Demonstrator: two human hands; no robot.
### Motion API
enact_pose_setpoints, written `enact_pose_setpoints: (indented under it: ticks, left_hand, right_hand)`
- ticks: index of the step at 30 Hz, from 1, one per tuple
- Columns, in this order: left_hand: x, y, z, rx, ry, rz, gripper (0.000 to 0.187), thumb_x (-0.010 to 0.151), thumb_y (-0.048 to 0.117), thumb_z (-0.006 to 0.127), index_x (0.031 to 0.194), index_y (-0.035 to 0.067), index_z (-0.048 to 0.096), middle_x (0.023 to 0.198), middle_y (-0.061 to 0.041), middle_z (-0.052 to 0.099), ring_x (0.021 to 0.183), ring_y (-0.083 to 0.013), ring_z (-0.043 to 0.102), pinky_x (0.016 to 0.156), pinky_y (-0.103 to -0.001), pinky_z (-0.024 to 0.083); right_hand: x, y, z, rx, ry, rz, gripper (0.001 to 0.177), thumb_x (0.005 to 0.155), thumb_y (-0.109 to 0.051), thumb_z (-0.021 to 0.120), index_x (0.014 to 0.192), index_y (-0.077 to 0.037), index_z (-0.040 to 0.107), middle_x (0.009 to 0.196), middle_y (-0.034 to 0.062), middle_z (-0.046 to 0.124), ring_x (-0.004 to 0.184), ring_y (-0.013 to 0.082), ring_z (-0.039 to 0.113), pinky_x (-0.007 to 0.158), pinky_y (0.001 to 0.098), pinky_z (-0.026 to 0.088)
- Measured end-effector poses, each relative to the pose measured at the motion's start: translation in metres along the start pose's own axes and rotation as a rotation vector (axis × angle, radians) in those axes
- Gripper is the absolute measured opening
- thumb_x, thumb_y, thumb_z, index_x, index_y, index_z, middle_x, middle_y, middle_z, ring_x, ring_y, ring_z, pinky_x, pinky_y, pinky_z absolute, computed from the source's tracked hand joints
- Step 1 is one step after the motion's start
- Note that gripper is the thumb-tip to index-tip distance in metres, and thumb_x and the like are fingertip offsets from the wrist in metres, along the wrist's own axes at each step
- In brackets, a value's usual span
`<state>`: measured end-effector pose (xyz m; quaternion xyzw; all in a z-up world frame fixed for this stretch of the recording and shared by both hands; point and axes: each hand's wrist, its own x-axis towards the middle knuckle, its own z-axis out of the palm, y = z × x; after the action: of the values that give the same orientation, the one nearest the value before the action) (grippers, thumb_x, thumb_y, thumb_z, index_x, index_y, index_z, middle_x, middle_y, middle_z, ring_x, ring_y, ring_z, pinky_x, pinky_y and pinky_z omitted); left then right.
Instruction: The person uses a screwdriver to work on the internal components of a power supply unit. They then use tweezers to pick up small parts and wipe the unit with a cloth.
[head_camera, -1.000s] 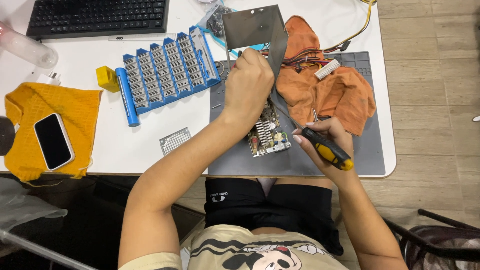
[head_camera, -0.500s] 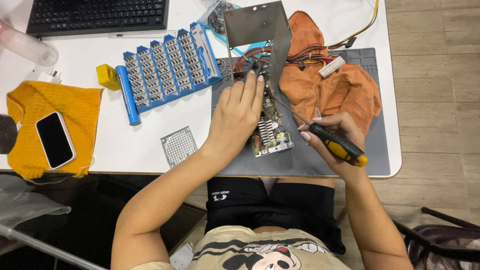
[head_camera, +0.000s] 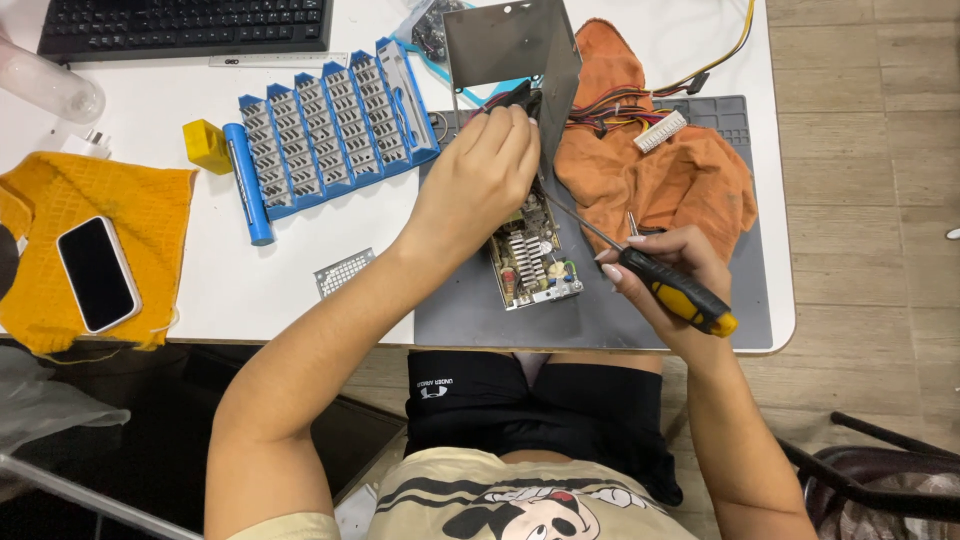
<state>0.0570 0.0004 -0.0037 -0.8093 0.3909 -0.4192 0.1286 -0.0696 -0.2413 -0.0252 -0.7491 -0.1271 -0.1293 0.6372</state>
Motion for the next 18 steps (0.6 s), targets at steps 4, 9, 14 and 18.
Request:
enact_pose_setpoints:
  ticks: [4,9,14,18]
  left_hand:
    - [0.011,-0.016,-0.021,0.136,-0.070,-0.004,0.019,0.101,0.000,0.051,0.096,0.009,0.067,0.097,-0.009,0.060,0.087,-0.0220,0.050,0.075,-0.030,0.040]
    - [0.008,-0.017,-0.024,0.336,-0.005,-0.080,0.030,0.099,0.002,0.044,0.080,0.022,0.056,0.091,0.000,0.054,0.089,-0.0153,0.048,0.082,-0.029,0.029]
    - [-0.006,-0.019,-0.007,0.251,0.143,-0.072,0.025,0.097,0.002,0.055,0.078,0.017,0.060,0.089,-0.001,0.053,0.087,-0.0172,0.048,0.078,-0.032,0.030]
    - [-0.028,-0.019,0.015,0.207,0.299,-0.054,0.018,0.093,0.004,0.065,0.078,0.012,0.066,0.080,-0.002,0.048,0.077,-0.0184,0.043,0.073,-0.034,0.030]
  right_hand:
    - [0.003,-0.008,0.003,0.053,-0.053,-0.015,0.029,0.095,0.000,0.076,0.112,-0.005,0.053,0.102,0.0188,0.075,0.102,0.0247,0.079,0.095,0.0299,0.064]
    - [0.011,0.000,0.014,-0.023,-0.056,-0.133,0.032,0.097,0.003,0.076,0.117,-0.005,0.053,0.107,0.0187,0.076,0.105,0.0255,0.079,0.097,0.0313,0.063]
    - [0.025,0.014,0.033,-0.070,-0.038,-0.213,0.031,0.092,0.004,0.081,0.115,0.001,0.060,0.106,0.0189,0.078,0.099,0.0283,0.079,0.086,0.0322,0.062]
    - [0.027,0.018,0.039,-0.019,0.007,-0.229,0.029,0.088,0.007,0.084,0.112,0.007,0.067,0.102,0.0201,0.080,0.092,0.0305,0.080,0.077,0.0332,0.062]
